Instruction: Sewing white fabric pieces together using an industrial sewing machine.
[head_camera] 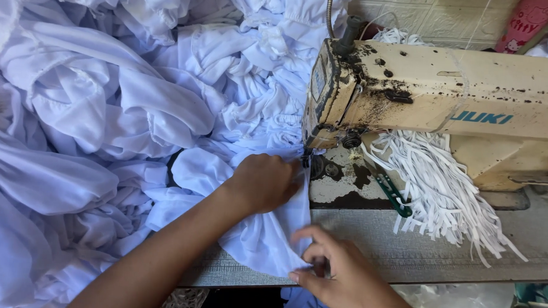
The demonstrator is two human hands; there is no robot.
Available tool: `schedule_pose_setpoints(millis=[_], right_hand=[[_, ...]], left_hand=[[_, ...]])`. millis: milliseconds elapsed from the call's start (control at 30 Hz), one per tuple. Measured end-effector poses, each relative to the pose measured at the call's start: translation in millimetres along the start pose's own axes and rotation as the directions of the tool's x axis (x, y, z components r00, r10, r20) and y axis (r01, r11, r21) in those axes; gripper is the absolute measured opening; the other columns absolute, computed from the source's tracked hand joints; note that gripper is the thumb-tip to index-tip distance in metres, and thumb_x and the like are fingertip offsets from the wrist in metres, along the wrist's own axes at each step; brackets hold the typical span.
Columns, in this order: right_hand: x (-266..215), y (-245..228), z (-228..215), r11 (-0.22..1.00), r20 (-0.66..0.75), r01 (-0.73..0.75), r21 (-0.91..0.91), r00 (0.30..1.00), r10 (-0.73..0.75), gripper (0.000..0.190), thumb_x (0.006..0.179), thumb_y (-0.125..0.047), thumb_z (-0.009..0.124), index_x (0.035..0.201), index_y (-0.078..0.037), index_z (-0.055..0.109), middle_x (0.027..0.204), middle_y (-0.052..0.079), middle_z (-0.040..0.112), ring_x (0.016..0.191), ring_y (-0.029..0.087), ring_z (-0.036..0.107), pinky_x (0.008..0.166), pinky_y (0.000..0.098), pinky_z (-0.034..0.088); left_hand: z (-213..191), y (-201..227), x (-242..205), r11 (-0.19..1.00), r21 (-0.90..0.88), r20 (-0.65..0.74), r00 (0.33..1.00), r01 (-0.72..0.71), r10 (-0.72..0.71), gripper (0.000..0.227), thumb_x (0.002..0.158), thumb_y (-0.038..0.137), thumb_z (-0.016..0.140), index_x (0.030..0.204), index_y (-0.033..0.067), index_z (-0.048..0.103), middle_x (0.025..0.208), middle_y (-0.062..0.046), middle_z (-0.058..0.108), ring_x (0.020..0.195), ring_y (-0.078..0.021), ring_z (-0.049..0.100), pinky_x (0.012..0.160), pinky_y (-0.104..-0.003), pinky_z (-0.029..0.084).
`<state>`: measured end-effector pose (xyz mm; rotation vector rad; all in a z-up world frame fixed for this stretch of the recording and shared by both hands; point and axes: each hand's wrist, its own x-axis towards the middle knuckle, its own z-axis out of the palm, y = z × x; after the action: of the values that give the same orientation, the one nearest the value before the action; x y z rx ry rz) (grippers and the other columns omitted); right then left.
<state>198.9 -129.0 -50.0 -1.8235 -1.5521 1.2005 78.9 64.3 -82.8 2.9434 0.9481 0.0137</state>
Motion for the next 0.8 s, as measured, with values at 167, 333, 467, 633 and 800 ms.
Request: schedule_pose_setpoints(millis=[167, 333, 467, 633, 800], right_hand=[[1, 7, -2, 0.958, 0.077, -0.248, 0.145, 0.968, 0.239, 0.072, 0.082, -0.022, 0.082, 0.15, -0.026, 0.057, 0.094, 0.003, 0.084, 0.047, 0.012, 0.066, 0.054, 0.0218, 0.057], [-3, 13, 9, 0.931, 0.001, -0.161, 0.327, 0.985, 0.17, 0.022, 0.083, -0.013, 0.086, 0.1, -0.001, 0.078, 0.075, 0.008, 0.08, 0.042, 0.016, 0.07, 0.047, 0.0246, 0.055], [-12, 23, 14, 0.941, -0.031, -0.013, 0.337, 0.999, 0.024, 0.015, 0.088, -0.016, 0.084, 0.088, -0.004, 0.075, 0.064, 0.003, 0.074, 0.046, 0.015, 0.075, 0.045, 0.0236, 0.049], [-30, 34, 23, 0.848, -0.342, 0.528, 0.046, 0.806, -0.483, 0.007, 0.084, -0.011, 0.081, 0.084, -0.01, 0.074, 0.091, 0.0, 0.081, 0.061, 0.008, 0.057, 0.058, 0.0212, 0.053], [-50, 46, 33, 0.915, -0.733, 0.335, -0.224, 0.561, -0.385, 0.011, 0.08, -0.023, 0.077, 0.083, -0.013, 0.081, 0.095, 0.001, 0.077, 0.068, 0.009, 0.074, 0.066, 0.021, 0.058]], left_hand=[[-6, 23, 16, 0.952, 0.205, 0.096, 0.963, 0.227, -0.25, 0.061, 0.101, 0.073, 0.046, 0.119, 0.0166, 0.06, 0.102, 0.002, 0.073, 0.089, -0.0227, 0.074, 0.063, -0.035, 0.054], [35, 23, 13, 0.911, 0.397, 0.058, 0.994, -0.108, 0.092, 0.024, 0.093, 0.002, 0.057, 0.104, 0.0193, 0.068, 0.1, 0.002, 0.067, 0.078, -0.0198, 0.071, 0.05, -0.033, 0.048], [7, 17, -13, 0.908, 0.382, 0.027, 0.984, -0.172, 0.175, 0.016, 0.087, 0.004, 0.064, 0.092, 0.0191, 0.067, 0.08, 0.004, 0.073, 0.068, -0.0228, 0.073, 0.046, -0.034, 0.049], [-37, 18, -26, 0.833, -0.006, -0.065, 0.831, -0.553, 0.552, 0.025, 0.095, 0.028, 0.06, 0.08, 0.0132, 0.073, 0.091, -0.002, 0.071, 0.101, -0.0261, 0.058, 0.09, -0.045, 0.038], [-38, 35, -36, 0.625, -0.17, -0.251, 0.646, -0.762, 0.721, 0.039, 0.099, 0.029, 0.055, 0.065, 0.0116, 0.065, 0.061, -0.006, 0.062, 0.071, -0.0276, 0.055, 0.088, -0.048, 0.038]])
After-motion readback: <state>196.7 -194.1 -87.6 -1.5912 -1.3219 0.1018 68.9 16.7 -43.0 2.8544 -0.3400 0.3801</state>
